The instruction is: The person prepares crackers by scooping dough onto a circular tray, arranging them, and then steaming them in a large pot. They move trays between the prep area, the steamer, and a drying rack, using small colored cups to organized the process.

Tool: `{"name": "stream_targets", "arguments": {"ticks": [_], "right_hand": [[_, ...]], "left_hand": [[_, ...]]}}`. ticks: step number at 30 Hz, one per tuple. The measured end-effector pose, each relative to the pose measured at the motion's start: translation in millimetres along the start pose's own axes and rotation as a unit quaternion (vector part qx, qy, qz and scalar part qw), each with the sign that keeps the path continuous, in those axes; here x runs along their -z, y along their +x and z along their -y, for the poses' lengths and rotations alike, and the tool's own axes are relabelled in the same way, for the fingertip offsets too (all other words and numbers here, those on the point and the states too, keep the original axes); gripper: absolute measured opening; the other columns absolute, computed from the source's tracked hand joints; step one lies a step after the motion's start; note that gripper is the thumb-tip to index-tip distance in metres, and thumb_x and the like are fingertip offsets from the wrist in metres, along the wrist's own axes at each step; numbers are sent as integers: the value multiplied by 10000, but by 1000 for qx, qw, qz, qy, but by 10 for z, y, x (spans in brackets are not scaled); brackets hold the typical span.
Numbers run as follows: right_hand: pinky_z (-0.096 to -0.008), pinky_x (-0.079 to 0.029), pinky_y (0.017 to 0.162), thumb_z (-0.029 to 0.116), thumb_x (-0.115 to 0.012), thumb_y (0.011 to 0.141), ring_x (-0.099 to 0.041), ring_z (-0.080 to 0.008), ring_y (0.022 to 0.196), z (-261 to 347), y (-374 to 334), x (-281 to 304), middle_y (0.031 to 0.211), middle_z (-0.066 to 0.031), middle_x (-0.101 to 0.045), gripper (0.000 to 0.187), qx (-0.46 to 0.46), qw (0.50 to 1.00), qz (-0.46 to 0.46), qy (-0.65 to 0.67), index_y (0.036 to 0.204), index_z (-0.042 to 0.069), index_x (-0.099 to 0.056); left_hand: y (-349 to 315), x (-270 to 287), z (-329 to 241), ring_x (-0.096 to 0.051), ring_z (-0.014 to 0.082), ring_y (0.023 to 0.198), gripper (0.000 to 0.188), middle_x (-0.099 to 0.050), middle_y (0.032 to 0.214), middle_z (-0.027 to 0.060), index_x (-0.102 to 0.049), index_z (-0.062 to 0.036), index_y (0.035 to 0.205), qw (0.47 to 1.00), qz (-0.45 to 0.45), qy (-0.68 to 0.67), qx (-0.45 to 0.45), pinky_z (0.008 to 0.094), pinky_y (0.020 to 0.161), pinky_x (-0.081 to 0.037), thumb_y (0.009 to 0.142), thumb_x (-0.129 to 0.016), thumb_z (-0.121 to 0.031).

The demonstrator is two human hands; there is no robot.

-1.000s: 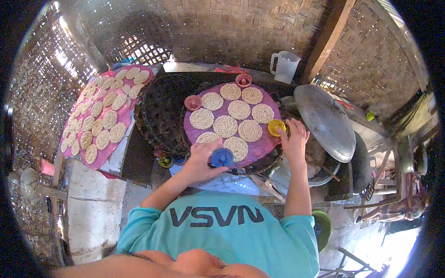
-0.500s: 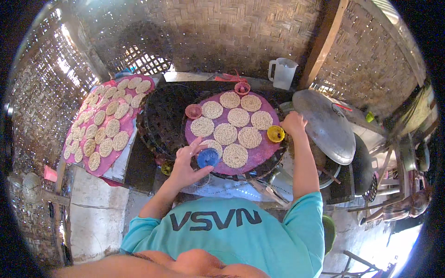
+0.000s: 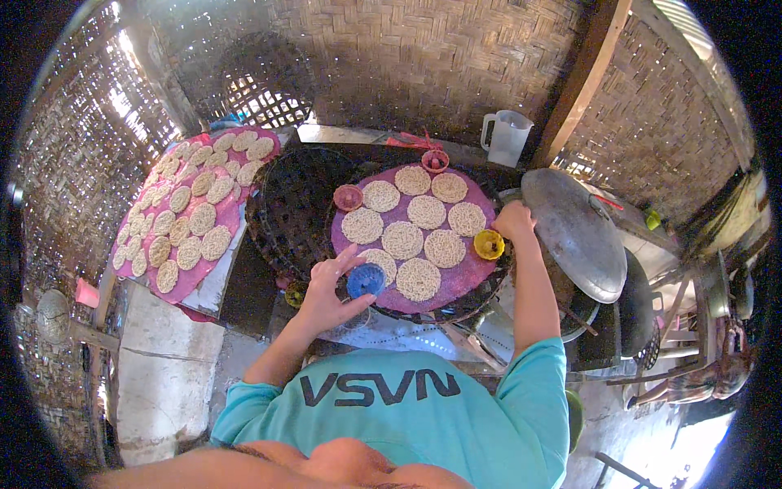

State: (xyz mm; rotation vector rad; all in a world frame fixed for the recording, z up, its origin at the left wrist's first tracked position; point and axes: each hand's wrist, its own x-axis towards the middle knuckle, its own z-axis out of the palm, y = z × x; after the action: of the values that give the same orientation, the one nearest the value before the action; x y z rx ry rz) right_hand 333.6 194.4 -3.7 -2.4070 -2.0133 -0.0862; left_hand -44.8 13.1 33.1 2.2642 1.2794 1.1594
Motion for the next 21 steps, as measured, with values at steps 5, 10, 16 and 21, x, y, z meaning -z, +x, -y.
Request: {"name": "stream_targets", "arguments": {"ticks": [5,10,16,21], "right_hand": [[-411,-483,753,198,-556,670,-591,-357,866,-102,136,-121,865,-234,-612,223,75,995,53,49,712,2,-654],[-432,-457,749,200,-523,682,-576,-350,810,-85,29,-112,822,-223,-608,219,104,984,-31,142,651,11,-628],[-421,-449,742,218,-554,694,-573,-343,777,-98,-10,-193,740,-198,-597,222,78,972,-87,206,634,13,-614],[-423,-449,755,242,-566,703,-570,-338,806,-111,-5,-195,765,-189,-602,236,68,973,-80,204,653,16,-611]], "left_hand": [[-5,-24,31,-525,240,987,823,-582,1098,80,-335,-58,1306,1000,7,3,-1,378,898,-309,626,-748,-268],[-30,-111,49,-517,247,990,807,-568,1096,78,-353,-53,1294,999,52,-4,-8,388,902,-303,631,-742,-300],[10,-352,-1,-487,281,1017,800,-554,1075,110,-370,-64,1289,992,120,10,-41,425,918,-280,645,-720,-385],[30,-421,-6,-465,290,1046,809,-539,1093,132,-358,-93,1304,985,163,24,-56,443,930,-257,653,-707,-423]]}}
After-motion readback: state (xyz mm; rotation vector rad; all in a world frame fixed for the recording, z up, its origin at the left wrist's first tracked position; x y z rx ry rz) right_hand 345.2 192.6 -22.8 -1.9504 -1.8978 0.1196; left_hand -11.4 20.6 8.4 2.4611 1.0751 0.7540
